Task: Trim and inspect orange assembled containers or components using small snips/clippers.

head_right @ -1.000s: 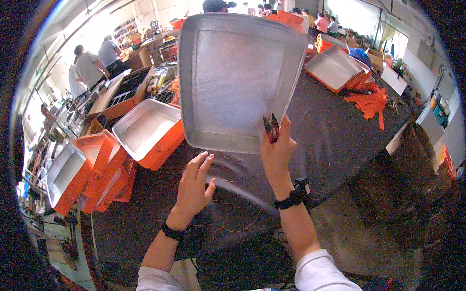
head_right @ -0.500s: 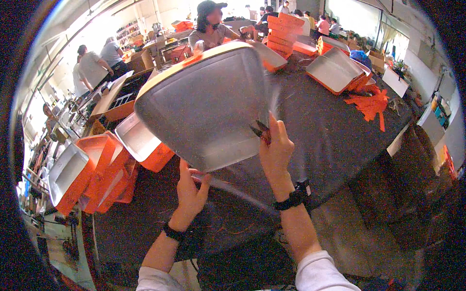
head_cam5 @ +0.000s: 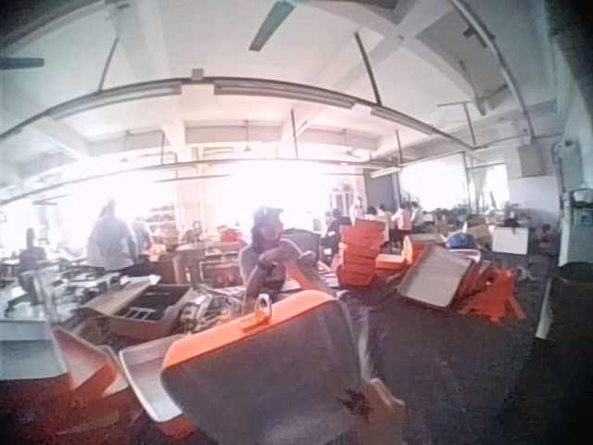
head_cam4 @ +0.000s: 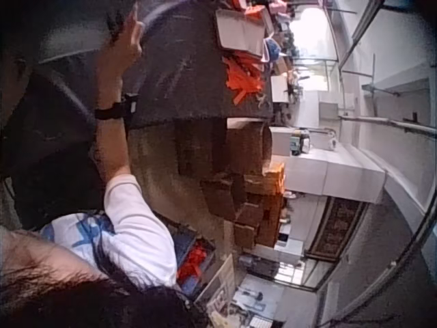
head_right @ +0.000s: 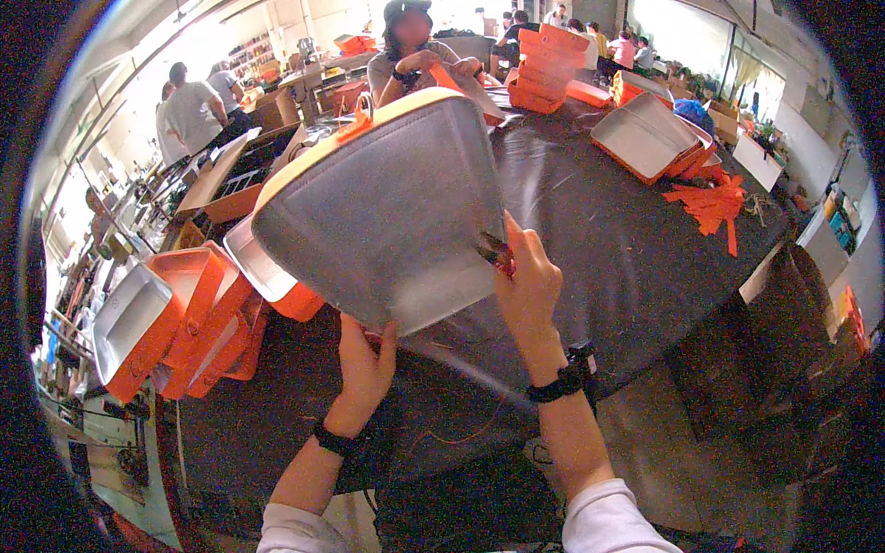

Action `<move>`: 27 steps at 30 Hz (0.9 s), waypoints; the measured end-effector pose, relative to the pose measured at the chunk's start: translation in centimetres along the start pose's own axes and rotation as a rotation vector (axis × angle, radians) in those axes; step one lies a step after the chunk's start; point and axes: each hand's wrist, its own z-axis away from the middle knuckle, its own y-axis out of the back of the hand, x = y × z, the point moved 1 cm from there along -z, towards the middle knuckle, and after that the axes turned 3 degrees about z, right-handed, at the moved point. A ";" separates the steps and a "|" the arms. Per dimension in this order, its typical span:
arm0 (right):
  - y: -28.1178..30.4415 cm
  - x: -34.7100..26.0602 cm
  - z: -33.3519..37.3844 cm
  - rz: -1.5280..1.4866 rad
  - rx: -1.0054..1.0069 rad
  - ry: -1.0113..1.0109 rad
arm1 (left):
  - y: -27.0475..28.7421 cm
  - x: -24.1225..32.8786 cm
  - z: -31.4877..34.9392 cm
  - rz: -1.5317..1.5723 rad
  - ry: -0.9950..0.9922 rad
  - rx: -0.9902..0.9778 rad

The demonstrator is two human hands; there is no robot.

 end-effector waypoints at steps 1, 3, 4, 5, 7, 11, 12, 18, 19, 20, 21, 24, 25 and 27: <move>-0.1 0.1 0.0 0.024 -0.031 -0.002 | -0.1 -0.1 -0.1 -0.047 -0.074 0.042; -0.3 0.5 0.1 0.017 -0.127 -0.010 | -0.1 -0.4 -0.1 -0.062 -0.125 0.089; -0.4 0.6 0.1 0.012 -0.176 -0.015 | -0.1 -0.8 0.1 -0.032 -0.102 0.095; -0.6 0.5 0.0 -0.026 -0.166 0.053 | -0.1 -1.2 0.3 -0.002 -0.078 0.102; -0.6 0.5 -0.4 -0.096 -0.144 0.190 | -0.1 -2.0 0.4 0.152 0.121 0.178; 0.6 0.5 -0.6 -0.230 -0.245 -0.099 | 1.5 -0.9 -0.2 0.400 0.290 0.168; 0.9 0.8 -0.8 -0.241 -0.189 -0.138 | 1.9 -0.5 -0.3 0.429 0.278 0.123; 1.4 1.7 -1.3 -0.271 -0.050 -0.238 | 3.1 1.3 -1.1 0.462 0.332 -0.040; 1.3 2.0 -1.2 -0.265 -0.073 -0.210 | 3.5 1.3 -1.3 0.477 0.356 -0.086; 1.3 2.1 -1.2 -0.258 -0.096 -0.183 | 4.0 1.4 -1.7 0.492 0.380 -0.133; 1.0 2.0 -1.1 -0.257 -0.110 -0.148 | 4.7 1.2 -1.9 0.499 0.408 -0.175; 1.1 1.1 -1.2 -0.231 -0.159 -0.054 | 7.1 1.6 -2.7 0.546 0.493 -0.296; 1.2 0.9 -1.2 -0.211 -0.183 -0.031 | 7.8 1.6 -2.9 0.548 0.519 -0.339; 1.1 0.8 -1.2 -0.155 -0.241 0.017 | 8.5 1.8 -3.0 0.600 0.552 -0.314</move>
